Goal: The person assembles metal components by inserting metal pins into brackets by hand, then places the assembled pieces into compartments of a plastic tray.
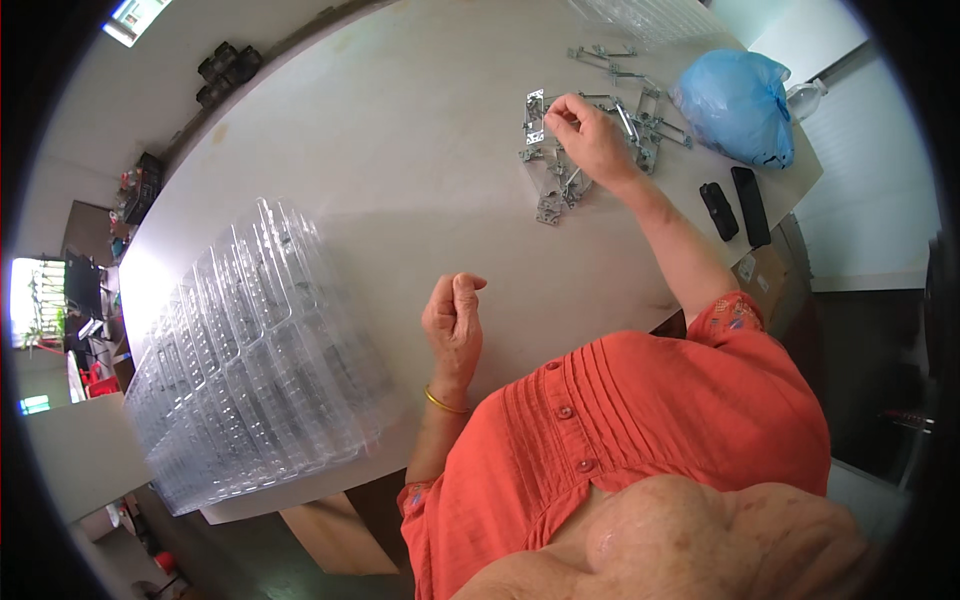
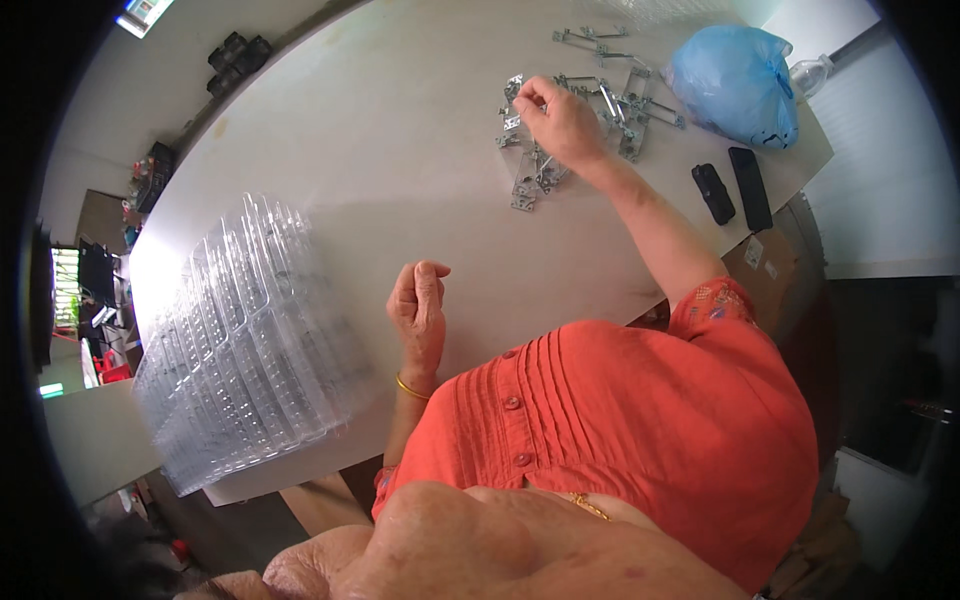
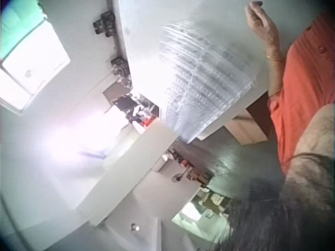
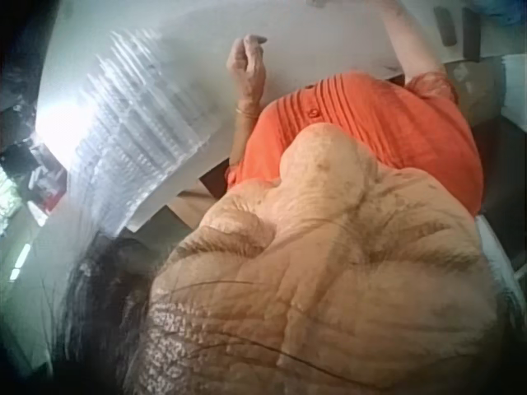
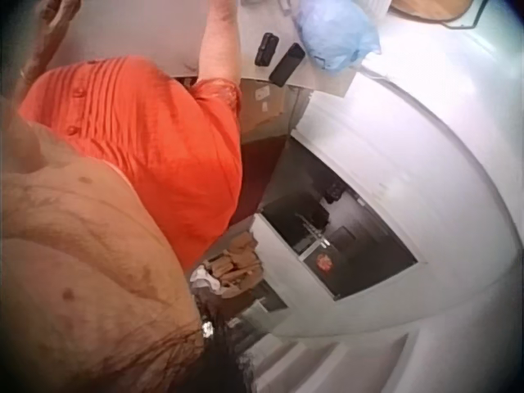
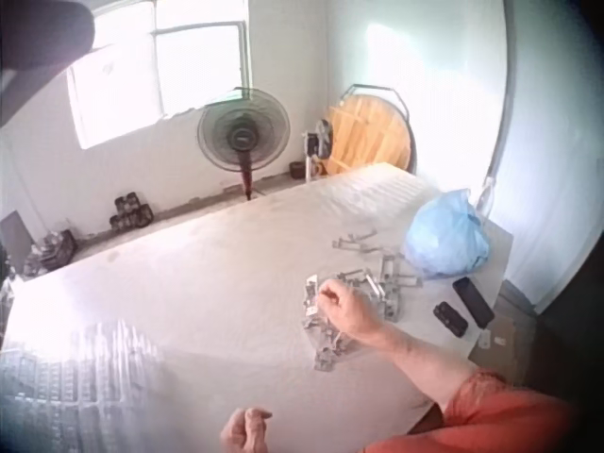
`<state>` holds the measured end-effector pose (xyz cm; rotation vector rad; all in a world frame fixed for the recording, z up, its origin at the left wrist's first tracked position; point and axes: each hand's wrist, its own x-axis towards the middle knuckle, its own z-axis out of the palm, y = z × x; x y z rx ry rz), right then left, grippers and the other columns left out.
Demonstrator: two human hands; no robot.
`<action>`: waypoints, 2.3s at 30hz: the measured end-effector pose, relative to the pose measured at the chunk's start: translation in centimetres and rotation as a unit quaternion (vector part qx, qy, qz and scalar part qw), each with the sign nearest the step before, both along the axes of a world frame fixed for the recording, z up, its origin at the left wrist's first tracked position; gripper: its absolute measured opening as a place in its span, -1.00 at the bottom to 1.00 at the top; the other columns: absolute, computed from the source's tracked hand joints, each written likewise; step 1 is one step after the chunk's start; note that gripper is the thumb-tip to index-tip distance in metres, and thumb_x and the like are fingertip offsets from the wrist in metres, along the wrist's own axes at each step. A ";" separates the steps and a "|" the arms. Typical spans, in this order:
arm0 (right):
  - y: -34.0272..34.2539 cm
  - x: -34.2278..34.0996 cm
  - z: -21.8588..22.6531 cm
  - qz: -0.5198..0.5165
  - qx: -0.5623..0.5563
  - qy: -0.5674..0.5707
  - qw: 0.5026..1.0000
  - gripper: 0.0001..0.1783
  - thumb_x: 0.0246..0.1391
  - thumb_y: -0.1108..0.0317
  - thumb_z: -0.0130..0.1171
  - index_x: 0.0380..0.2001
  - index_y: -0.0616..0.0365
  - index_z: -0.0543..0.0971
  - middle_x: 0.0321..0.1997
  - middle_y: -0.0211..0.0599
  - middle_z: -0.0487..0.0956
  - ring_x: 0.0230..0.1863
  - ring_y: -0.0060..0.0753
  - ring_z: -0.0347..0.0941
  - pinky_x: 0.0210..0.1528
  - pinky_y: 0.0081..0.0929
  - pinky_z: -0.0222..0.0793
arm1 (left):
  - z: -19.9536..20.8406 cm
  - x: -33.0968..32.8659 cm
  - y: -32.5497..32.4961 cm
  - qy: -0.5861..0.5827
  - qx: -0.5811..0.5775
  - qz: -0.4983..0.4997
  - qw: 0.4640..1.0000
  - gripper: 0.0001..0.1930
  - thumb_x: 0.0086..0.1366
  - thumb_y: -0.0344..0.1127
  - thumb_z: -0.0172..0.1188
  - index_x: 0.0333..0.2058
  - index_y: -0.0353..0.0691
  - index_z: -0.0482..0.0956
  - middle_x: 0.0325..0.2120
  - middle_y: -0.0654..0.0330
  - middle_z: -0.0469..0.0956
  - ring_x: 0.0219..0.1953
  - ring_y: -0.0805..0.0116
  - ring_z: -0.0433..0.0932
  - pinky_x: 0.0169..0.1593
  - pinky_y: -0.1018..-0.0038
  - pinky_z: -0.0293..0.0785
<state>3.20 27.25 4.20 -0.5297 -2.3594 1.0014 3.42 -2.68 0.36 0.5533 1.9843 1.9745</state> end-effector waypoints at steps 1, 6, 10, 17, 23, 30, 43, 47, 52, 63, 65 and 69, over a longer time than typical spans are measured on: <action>1.4 -0.5 -0.4 -0.017 0.036 -0.026 0.999 -0.83 0.25 0.25 0.17 -0.27 0.12 0.54 -0.45 -0.30 0.62 -0.46 -0.31 0.55 -0.36 -0.33 0.44 | 0.2 0.0 0.1 -0.002 0.007 0.002 1.000 -0.70 0.53 -0.27 0.03 -0.39 -0.27 0.56 -0.64 0.45 0.20 -0.57 0.66 0.11 -0.50 0.60 0.08; 3.3 -2.3 -1.4 -0.012 0.133 -0.124 0.983 -0.81 0.24 0.22 0.15 -0.27 0.12 0.53 -0.48 -0.28 0.61 -0.46 -0.28 0.54 -0.34 -0.31 0.44 | 0.2 -0.1 0.4 0.110 -0.047 0.003 0.993 -0.71 0.51 -0.29 0.06 -0.41 -0.29 0.57 -0.66 0.34 0.28 -0.60 0.61 0.15 -0.53 0.56 0.16; 2.8 -3.6 -2.6 -0.017 0.167 -0.134 0.977 -0.82 0.18 0.20 0.13 -0.32 0.07 0.57 -0.45 -0.21 0.66 -0.35 -0.02 0.61 -0.29 -0.13 0.49 | -0.1 -0.4 0.5 0.122 -0.050 0.019 0.991 -0.72 0.50 -0.30 0.07 -0.41 -0.30 0.56 -0.67 0.27 0.33 -0.63 0.57 0.19 -0.53 0.53 0.21; 3.3 -4.5 -4.0 -0.024 0.086 -0.090 0.992 -0.83 0.16 0.24 0.18 -0.31 0.10 0.57 -0.38 -0.21 0.66 -0.30 -0.09 0.62 -0.23 -0.20 0.49 | -0.9 -0.6 0.6 0.131 -0.081 0.020 0.988 -0.75 0.46 -0.30 0.12 -0.41 -0.28 0.56 -0.69 0.19 0.36 -0.67 0.49 0.23 -0.54 0.49 0.26; 3.3 -4.6 -4.0 0.045 -0.044 -0.004 0.998 -0.84 0.26 0.30 0.19 -0.25 0.17 0.53 -0.36 -0.37 0.61 -0.38 -0.47 0.51 -0.28 -0.44 0.46 | -1.1 -0.7 0.7 0.149 -0.084 0.023 0.985 -0.75 0.46 -0.30 0.11 -0.41 -0.28 0.55 -0.69 0.18 0.33 -0.67 0.48 0.22 -0.54 0.48 0.26; -2.1 -2.4 -1.4 0.163 -0.297 -0.028 0.941 -0.87 0.33 0.30 0.15 -0.18 0.11 0.51 -0.33 -0.53 0.52 -0.37 -0.70 0.40 -0.36 -0.65 0.38 | -1.4 -1.3 0.3 -0.018 -0.041 0.008 0.999 -0.75 0.51 -0.26 0.04 -0.26 -0.31 0.59 -0.62 0.30 0.43 -0.58 0.57 0.32 -0.47 0.53 0.31; -10.9 2.5 -2.6 0.372 -0.418 -0.007 0.829 -0.90 0.35 0.36 0.14 -0.16 0.12 0.47 -0.28 -0.48 0.52 -0.28 -0.69 0.44 -0.32 -0.64 0.41 | -1.7 -2.6 0.2 -0.217 0.201 -0.062 0.953 -0.63 0.53 -0.15 0.01 0.08 -0.30 0.56 -0.10 0.18 0.61 -0.12 0.48 0.56 -0.10 0.51 0.52; -10.5 3.1 -2.5 0.369 -0.410 -0.023 0.833 -0.90 0.35 0.36 0.13 -0.16 0.12 0.47 -0.31 -0.45 0.54 -0.30 -0.67 0.47 -0.33 -0.62 0.41 | -2.1 -2.6 0.1 -0.223 0.276 -0.067 0.932 -0.73 0.53 -0.21 -0.01 -0.08 -0.26 0.58 -0.05 0.10 0.60 -0.01 0.34 0.56 -0.02 0.38 0.53; -10.8 4.1 -1.9 0.316 -0.353 -0.050 0.879 -0.89 0.35 0.36 0.13 -0.13 0.12 0.49 -0.18 -0.35 0.62 -0.29 -0.62 0.53 -0.33 -0.61 0.43 | -1.5 -2.7 0.3 -0.240 0.363 -0.089 0.896 -0.77 0.53 -0.28 -0.07 -0.20 -0.24 0.54 -0.06 -0.01 0.60 0.05 0.18 0.55 0.02 0.24 0.52; -11.6 2.9 -1.0 0.262 -0.308 0.024 0.914 -0.88 0.34 0.36 0.16 -0.13 0.10 0.52 -0.15 -0.42 0.62 -0.28 -0.68 0.51 -0.25 -0.63 0.45 | -1.5 -1.3 0.8 0.060 -0.013 -0.039 0.997 -0.91 0.39 -0.42 0.15 -0.32 -0.29 0.56 -0.57 0.37 0.47 -0.58 0.66 0.37 -0.51 0.63 0.28; -11.8 2.8 -1.5 0.265 -0.287 0.012 0.921 -0.89 0.33 0.37 0.17 -0.14 0.11 0.52 -0.19 -0.45 0.62 -0.29 -0.69 0.51 -0.24 -0.64 0.45 | -1.8 -1.2 0.9 0.068 -0.013 -0.043 0.997 -0.98 0.34 -0.48 0.19 -0.31 -0.29 0.56 -0.54 0.35 0.44 -0.58 0.65 0.37 -0.51 0.60 0.28; -12.2 2.7 -2.0 0.276 -0.146 0.027 0.949 -0.89 0.27 0.47 0.21 -0.17 0.17 0.50 -0.28 -0.43 0.61 -0.30 -0.62 0.53 -0.25 -0.58 0.46 | -1.6 -1.4 0.9 0.115 -0.041 -0.028 0.992 -0.94 0.30 -0.48 0.23 -0.34 -0.33 0.54 -0.45 0.25 0.49 -0.58 0.60 0.39 -0.50 0.56 0.32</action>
